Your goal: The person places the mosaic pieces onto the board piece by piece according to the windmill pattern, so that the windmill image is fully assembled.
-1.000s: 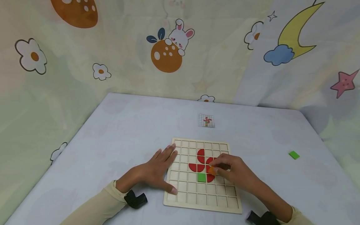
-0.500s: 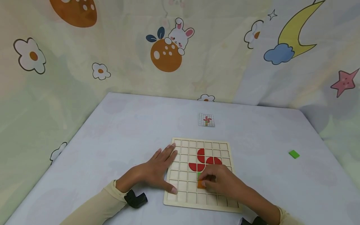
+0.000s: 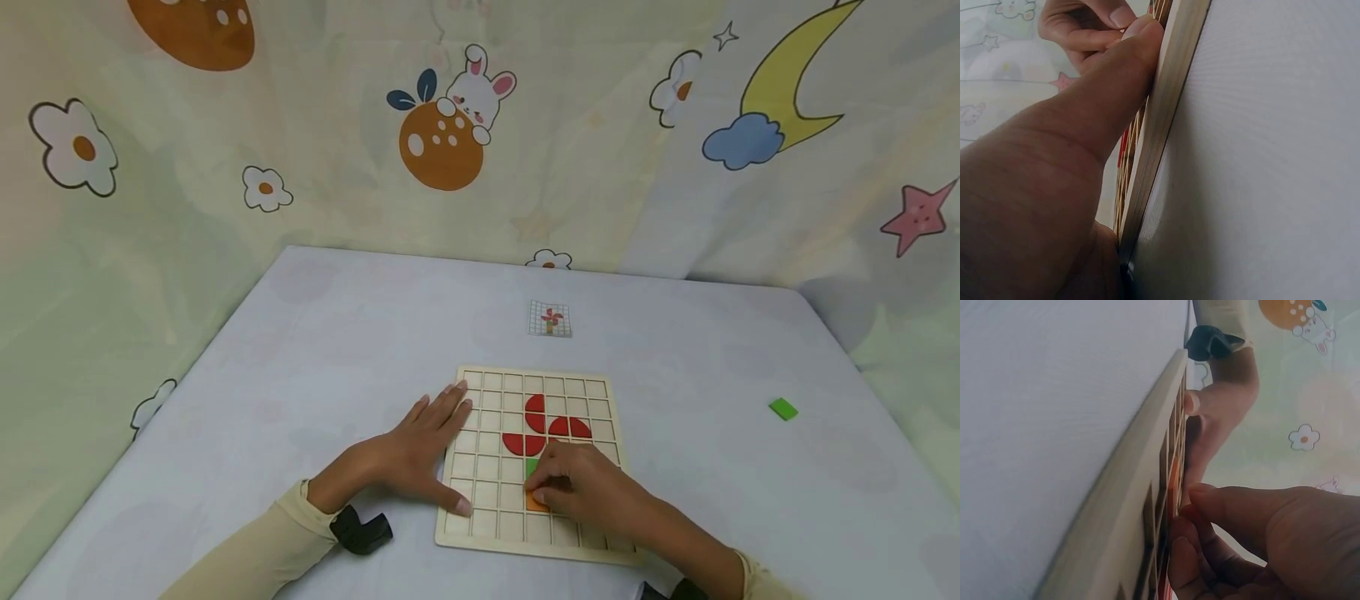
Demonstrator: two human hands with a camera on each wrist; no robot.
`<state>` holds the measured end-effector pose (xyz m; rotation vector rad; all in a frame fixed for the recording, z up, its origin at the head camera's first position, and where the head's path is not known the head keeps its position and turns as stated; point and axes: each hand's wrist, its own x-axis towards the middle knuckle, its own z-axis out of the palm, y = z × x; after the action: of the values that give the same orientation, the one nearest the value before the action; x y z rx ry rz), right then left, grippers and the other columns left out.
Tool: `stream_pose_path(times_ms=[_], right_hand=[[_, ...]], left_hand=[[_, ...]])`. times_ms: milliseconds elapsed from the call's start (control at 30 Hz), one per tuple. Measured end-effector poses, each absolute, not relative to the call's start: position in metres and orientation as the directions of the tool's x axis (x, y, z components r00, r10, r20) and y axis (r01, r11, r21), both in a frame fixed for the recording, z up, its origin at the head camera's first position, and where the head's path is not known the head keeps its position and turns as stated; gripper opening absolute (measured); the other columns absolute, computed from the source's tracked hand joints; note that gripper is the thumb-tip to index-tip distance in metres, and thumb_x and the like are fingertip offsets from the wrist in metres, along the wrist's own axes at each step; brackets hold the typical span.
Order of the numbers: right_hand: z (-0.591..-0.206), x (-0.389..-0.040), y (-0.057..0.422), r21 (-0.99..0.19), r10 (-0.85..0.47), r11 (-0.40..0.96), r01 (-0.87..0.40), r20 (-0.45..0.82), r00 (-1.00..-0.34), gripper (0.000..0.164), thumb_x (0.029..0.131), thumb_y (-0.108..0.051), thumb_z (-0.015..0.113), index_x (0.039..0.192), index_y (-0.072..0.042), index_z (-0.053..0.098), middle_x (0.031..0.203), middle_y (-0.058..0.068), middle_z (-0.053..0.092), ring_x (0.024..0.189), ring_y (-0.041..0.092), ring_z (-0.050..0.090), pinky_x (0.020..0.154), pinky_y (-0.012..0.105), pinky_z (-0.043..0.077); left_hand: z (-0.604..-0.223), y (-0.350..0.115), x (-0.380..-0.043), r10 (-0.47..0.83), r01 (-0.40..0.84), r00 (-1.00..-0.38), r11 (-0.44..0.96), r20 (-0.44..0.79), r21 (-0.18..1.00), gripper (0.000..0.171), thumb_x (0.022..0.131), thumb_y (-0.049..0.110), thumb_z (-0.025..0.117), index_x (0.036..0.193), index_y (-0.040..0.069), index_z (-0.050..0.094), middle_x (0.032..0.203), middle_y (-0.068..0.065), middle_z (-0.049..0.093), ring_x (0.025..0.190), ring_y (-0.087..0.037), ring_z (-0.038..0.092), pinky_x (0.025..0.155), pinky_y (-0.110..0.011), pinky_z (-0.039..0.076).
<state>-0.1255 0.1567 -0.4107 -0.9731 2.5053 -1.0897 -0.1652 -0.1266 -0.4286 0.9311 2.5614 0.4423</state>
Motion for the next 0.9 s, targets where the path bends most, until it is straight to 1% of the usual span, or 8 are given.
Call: stream_pose_path(times_ms=[100,233,333,500,567,733,900], right_hand=[[-0.409,-0.126,0.157,-0.720,-0.652,0.501,-0.480,0.051,-0.757,0.013,0.088,-0.005,0.072,0.094,-0.015,0.077,0.089,-0.013,0.065,0.078,0.003,0.056,0.066,0.022,0.050],[-0.406,-0.128,0.155,-0.718,-0.612,0.513,-0.469,0.077,-0.787,0.009,0.090,-0.008,0.071,0.095,-0.013,0.076,0.085,-0.014,0.066,0.072,0.004,0.054,0.062,0.022,0.050],[-0.405,-0.131,0.156,-0.716,-0.571,0.536,-0.448,0.084,-0.817,0.008,0.091,-0.012,0.070,0.097,-0.013,0.075,0.085,-0.014,0.066,0.074,0.005,0.056,0.064,0.022,0.052],[-0.405,-0.140,0.171,-0.702,-0.504,0.570,-0.427,0.112,-0.856,0.011,0.091,-0.010,0.070,0.099,-0.015,0.075,0.086,-0.011,0.065,0.075,0.007,0.057,0.065,0.024,0.052],[-0.404,-0.146,0.181,-0.685,-0.472,0.588,-0.430,0.141,-0.870,0.013,0.090,-0.008,0.070,0.100,-0.013,0.075,0.087,-0.010,0.065,0.073,0.008,0.056,0.064,0.024,0.051],[-0.404,-0.159,0.207,-0.626,-0.371,0.657,-0.420,0.216,-0.903,0.015,0.089,-0.004,0.071,0.102,-0.008,0.074,0.093,-0.008,0.067,0.075,0.009,0.058,0.066,0.025,0.052],[-0.404,-0.167,0.228,-0.558,-0.300,0.708,-0.432,0.316,-0.900,0.018,0.086,0.000,0.072,0.103,-0.007,0.074,0.095,-0.003,0.068,0.078,0.011,0.060,0.066,0.026,0.053]], left_hand=[[-0.427,-0.127,-0.165,0.665,0.547,-0.708,0.729,-0.237,0.413,0.131,0.068,0.081,0.063,0.157,0.007,0.002,0.161,-0.005,-0.017,0.146,-0.018,-0.016,0.115,-0.047,-0.005],[-0.425,-0.128,-0.165,0.663,0.543,-0.711,0.729,-0.233,0.417,0.130,0.068,0.080,0.064,0.156,0.006,0.003,0.161,-0.006,-0.016,0.146,-0.020,-0.015,0.115,-0.048,-0.005],[-0.425,-0.129,-0.165,0.661,0.539,-0.714,0.730,-0.232,0.421,0.131,0.068,0.080,0.064,0.156,0.006,0.003,0.161,-0.006,-0.016,0.146,-0.020,-0.015,0.115,-0.048,-0.004],[-0.427,-0.129,-0.165,0.659,0.539,-0.716,0.731,-0.229,0.418,0.131,0.067,0.082,0.062,0.157,0.007,0.002,0.161,-0.005,-0.016,0.146,-0.018,-0.015,0.115,-0.048,-0.004],[-0.428,-0.128,-0.165,0.660,0.540,-0.715,0.731,-0.231,0.417,0.131,0.067,0.082,0.062,0.157,0.007,0.002,0.161,-0.005,-0.016,0.146,-0.018,-0.015,0.115,-0.047,-0.005],[-0.429,-0.127,-0.164,0.663,0.540,-0.711,0.728,-0.235,0.422,0.131,0.067,0.081,0.063,0.157,0.007,0.003,0.162,-0.005,-0.015,0.146,-0.018,-0.015,0.115,-0.047,-0.005],[-0.429,-0.126,-0.164,0.658,0.536,-0.714,0.734,-0.239,0.418,0.131,0.067,0.082,0.062,0.157,0.008,0.003,0.162,-0.004,-0.015,0.146,-0.017,-0.015,0.115,-0.046,-0.005]])
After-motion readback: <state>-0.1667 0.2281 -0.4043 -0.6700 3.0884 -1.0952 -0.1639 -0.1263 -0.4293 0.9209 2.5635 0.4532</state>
